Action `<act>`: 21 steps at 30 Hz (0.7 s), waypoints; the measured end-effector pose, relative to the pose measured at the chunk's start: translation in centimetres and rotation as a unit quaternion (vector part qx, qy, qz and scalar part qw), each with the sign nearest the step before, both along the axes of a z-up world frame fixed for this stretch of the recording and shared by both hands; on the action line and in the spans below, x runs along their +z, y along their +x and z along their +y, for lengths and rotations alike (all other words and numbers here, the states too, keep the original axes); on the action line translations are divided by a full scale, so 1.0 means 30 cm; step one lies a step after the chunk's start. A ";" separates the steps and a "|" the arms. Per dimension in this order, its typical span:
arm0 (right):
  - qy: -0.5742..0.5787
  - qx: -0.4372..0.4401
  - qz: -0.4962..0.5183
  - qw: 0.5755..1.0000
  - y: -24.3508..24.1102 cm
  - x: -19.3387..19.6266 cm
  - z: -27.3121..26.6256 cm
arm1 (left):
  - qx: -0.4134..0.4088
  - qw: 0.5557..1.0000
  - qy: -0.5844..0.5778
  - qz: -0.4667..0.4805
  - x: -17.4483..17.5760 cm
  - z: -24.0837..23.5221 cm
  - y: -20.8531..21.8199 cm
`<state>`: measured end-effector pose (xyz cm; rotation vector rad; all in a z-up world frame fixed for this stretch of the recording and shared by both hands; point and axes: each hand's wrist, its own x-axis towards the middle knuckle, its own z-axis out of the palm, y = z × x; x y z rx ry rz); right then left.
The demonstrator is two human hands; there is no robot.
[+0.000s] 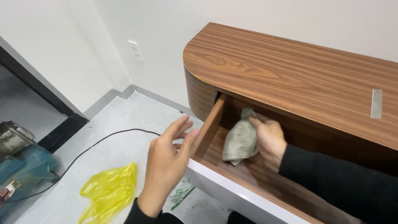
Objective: The person wipes the interior and exterior surfaces of a wooden drawer unit with a cloth. They clean the inside of the drawer, the white drawer front, and the wooden sides, then close the drawer and continue wiping the adjacent drawer.
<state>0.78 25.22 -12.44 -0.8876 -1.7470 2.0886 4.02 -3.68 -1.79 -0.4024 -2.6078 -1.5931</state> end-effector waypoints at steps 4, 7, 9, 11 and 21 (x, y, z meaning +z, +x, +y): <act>0.017 0.040 0.012 0.999 -0.201 -0.109 -0.117 | 0.021 0.985 0.125 -0.118 -0.084 0.005 0.040; 0.041 -0.036 0.019 0.998 -0.269 -0.131 -0.097 | 0.036 0.989 0.065 -0.125 -0.060 0.017 0.055; 0.128 -0.020 0.055 0.990 -0.188 0.012 -0.128 | 0.037 0.989 0.069 -0.123 -0.067 0.018 0.062; 0.213 -0.004 0.087 0.973 -0.127 0.059 -0.133 | 0.038 0.989 0.073 -0.125 -0.091 0.025 0.064; 0.478 0.454 0.382 0.648 0.132 0.172 -0.165 | 0.049 0.962 0.241 -0.122 -0.162 0.018 0.092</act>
